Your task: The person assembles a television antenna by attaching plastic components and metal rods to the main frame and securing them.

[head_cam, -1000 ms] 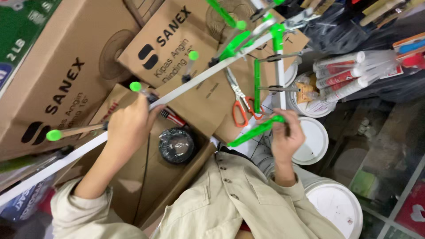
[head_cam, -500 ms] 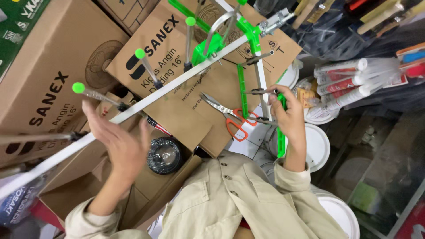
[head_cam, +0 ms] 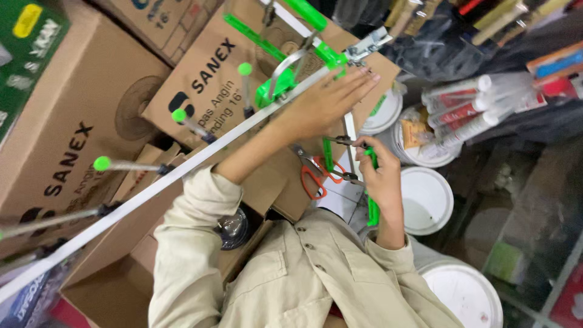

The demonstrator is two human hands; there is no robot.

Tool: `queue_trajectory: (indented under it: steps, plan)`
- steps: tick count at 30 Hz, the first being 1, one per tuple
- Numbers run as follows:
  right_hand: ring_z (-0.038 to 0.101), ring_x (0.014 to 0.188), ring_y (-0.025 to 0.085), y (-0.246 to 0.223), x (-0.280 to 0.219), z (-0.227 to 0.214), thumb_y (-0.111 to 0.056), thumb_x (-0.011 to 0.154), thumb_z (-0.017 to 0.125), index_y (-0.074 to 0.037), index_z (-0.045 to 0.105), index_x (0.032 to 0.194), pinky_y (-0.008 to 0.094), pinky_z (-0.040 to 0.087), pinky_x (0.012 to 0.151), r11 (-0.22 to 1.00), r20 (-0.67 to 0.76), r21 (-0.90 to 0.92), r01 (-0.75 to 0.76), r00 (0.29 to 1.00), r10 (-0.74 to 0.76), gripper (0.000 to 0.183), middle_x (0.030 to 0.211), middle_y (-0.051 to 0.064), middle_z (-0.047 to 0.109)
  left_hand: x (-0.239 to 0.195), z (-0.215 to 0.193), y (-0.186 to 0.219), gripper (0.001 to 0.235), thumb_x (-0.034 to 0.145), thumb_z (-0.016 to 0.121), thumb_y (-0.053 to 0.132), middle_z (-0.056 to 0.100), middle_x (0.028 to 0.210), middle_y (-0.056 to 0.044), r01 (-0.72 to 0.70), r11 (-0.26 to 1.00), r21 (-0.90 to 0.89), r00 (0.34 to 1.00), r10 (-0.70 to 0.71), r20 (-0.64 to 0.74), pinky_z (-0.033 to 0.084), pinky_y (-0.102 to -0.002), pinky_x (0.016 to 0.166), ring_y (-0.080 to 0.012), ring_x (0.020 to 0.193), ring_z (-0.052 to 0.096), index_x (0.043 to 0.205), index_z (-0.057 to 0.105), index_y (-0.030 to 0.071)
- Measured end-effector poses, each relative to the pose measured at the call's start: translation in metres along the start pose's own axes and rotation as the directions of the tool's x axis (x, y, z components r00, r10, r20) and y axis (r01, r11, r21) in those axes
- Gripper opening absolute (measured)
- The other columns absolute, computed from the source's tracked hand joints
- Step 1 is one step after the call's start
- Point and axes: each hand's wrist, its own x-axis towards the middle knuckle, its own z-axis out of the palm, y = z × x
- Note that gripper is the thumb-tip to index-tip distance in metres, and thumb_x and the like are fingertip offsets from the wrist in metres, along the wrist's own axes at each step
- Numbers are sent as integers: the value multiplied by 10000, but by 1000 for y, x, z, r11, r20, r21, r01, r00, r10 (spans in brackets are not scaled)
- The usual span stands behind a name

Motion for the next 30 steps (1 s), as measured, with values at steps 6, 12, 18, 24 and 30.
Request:
queue_trajectory:
  steps: [6,12,18,24,30]
  plan:
    - [419,628,45,-2,-9,0,-52,1026,622,-49,658,1163,225,359,557,1000,11,2,-22,1000,22,141,750,-37,500,-6,18,-19,429,992,692,183,753,1020,-86,134,921,-366,990,-108,91,529,-434,882,-290,1007,704,1369,509,94]
    - [492,797,69,4,-14,-24,-86,979,581,-30,522,1420,227,418,683,950,134,300,84,982,-129,448,966,21,543,-13,36,-16,139,996,679,173,698,867,-147,165,936,-311,986,-166,24,540,-469,686,-349,837,701,1085,634,76]
    - [456,760,118,-10,-13,-60,-192,1048,475,-6,413,1577,269,432,679,717,220,681,-147,976,-9,563,1002,76,503,-15,31,-12,139,1031,662,199,699,823,-128,196,935,-296,981,-184,67,525,-465,612,-337,755,698,1086,627,76]
    - [463,584,98,-59,-3,-54,-161,1075,484,-46,383,1499,227,387,442,816,138,566,-116,989,44,451,992,94,544,-9,10,-4,141,1000,683,194,697,818,-125,170,956,-238,981,-187,-49,517,-447,590,-326,738,698,1052,629,74]
    - [410,597,35,-66,-4,-27,-86,1070,552,-8,477,1462,192,346,483,899,239,417,-137,970,37,407,1113,83,581,-23,-46,12,137,966,718,107,708,872,-113,214,936,-278,958,-256,-125,517,-434,628,-324,746,686,1054,624,60]
